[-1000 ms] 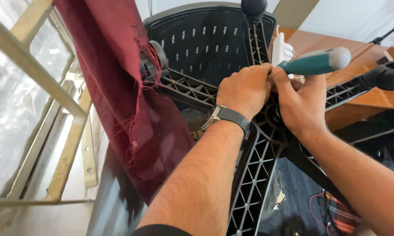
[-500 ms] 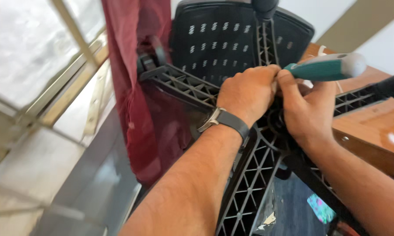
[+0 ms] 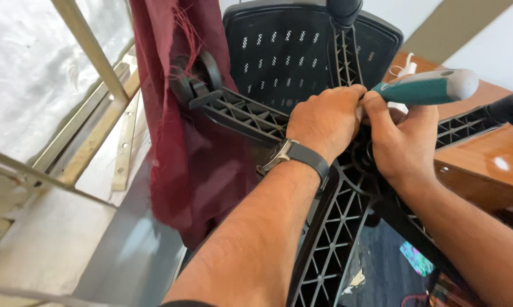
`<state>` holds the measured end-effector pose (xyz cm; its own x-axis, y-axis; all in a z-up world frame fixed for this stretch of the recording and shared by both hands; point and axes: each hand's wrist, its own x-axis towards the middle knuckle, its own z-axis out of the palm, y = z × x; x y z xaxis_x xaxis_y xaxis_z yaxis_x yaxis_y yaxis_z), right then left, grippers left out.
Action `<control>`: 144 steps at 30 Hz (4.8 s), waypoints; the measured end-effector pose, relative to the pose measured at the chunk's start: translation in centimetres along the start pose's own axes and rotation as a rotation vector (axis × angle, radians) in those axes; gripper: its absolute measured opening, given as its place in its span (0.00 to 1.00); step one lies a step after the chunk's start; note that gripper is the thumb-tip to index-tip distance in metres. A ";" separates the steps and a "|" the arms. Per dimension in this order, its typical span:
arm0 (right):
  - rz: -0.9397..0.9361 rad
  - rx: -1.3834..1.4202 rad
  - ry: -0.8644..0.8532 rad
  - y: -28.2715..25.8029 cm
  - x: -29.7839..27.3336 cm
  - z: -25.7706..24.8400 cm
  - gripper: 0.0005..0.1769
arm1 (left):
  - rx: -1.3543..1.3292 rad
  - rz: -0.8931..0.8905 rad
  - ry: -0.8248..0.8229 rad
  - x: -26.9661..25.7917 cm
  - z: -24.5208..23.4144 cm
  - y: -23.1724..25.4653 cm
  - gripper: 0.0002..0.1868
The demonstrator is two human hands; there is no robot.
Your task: The person uses a manual screwdriver to tighten a screw into the central hub of an overturned office chair base. The hands rotate the tool repeatedly to secure the screw while the chair remains upside down.
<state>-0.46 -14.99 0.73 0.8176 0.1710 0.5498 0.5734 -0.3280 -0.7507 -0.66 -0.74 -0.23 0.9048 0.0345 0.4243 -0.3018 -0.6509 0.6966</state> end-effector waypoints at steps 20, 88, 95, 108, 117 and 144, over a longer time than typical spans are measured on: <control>0.083 -0.332 0.184 -1.0 -0.8 1.8 0.20 | -0.043 0.050 -0.165 1.3 -0.7 -1.0 0.15; -0.065 -0.218 0.337 -12.7 -5.1 -1.0 0.15 | -0.279 0.355 0.076 -5.1 -4.2 4.8 0.19; 0.050 -0.229 0.213 -11.9 -6.7 0.1 0.24 | -0.213 0.192 -0.139 -5.4 -4.5 2.7 0.20; 0.173 -0.435 0.215 -11.9 -5.3 0.3 0.31 | -0.125 0.037 -0.298 -5.0 -4.7 2.5 0.26; 0.090 -0.338 0.103 -12.0 -6.5 -0.1 0.27 | -0.162 0.057 -0.249 -5.7 -3.7 1.8 0.28; -0.011 -0.257 0.134 -10.7 -6.2 -1.2 0.29 | 0.352 0.151 -0.202 -7.5 -2.0 2.6 0.48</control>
<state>-11.73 -13.62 5.76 0.7877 0.0574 0.6134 0.5362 -0.5542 -0.6367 -8.83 -1.17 -0.51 0.9095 -0.2076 0.3601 -0.3465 -0.8572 0.3810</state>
